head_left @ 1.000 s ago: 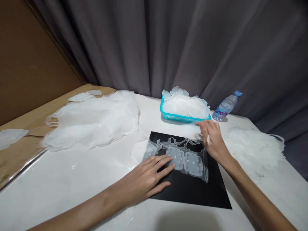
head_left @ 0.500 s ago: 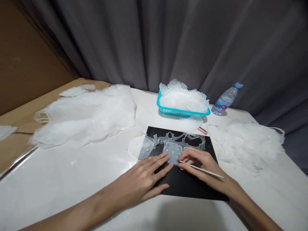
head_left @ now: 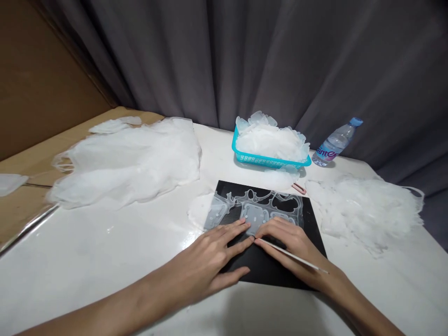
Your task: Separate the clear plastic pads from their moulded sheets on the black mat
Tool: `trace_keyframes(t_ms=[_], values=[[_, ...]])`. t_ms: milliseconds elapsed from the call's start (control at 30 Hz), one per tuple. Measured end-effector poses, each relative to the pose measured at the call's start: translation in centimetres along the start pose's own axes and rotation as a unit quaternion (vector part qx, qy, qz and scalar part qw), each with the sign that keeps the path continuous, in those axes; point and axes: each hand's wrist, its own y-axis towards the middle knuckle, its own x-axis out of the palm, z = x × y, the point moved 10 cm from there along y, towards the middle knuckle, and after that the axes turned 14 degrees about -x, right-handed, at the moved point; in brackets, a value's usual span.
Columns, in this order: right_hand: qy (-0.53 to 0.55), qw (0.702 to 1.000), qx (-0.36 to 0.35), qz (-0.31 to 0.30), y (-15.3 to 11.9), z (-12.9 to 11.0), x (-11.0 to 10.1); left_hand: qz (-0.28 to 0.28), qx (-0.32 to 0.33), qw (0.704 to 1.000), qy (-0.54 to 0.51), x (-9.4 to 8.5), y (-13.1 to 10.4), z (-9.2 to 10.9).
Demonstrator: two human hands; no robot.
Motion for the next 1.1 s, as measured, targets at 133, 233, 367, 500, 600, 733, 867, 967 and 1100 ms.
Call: trace_keyframes(t_ms=[133,233,367,500,600,733,867,967,1100], values=[[-0.061,0.996,-0.058,0.011,0.5,-1.2,0.2,-0.004,-0.007,1.000,0.008,0.2,-0.1,0.1],[-0.110,0.992,-0.068,0.001,0.5,-1.5,0.3,-0.002,-0.020,1.000,0.000,0.2,-0.1,0.0],[-0.122,0.991,-0.054,-0.026,0.0,-1.3,0.2,-0.012,-0.028,1.000,0.000,0.5,-0.1,-0.2],[-0.044,0.999,-0.008,-0.019,-0.4,-0.4,-0.2,-0.012,-0.031,0.999,-0.005,0.5,-0.1,-0.4],[-0.024,1.000,-0.003,-0.008,-0.2,-0.3,-0.4,-0.026,-0.032,0.999,-0.007,0.5,-0.1,-0.4],[-0.046,0.999,-0.021,-0.010,0.1,-0.7,-0.2,-0.053,-0.036,0.998,0.001,0.7,0.0,-0.4],[-0.155,0.986,-0.061,-0.009,0.1,-1.4,0.3,-0.049,-0.033,0.998,-0.010,0.7,-0.1,-0.6],[-0.260,0.960,-0.096,-0.032,-0.4,-1.8,1.4,-0.043,-0.032,0.999,-0.008,0.7,-0.1,-0.7],[-0.339,0.932,-0.118,-0.036,-0.6,-2.0,2.2,-0.012,-0.020,1.000,0.019,0.6,-0.2,-0.3]])
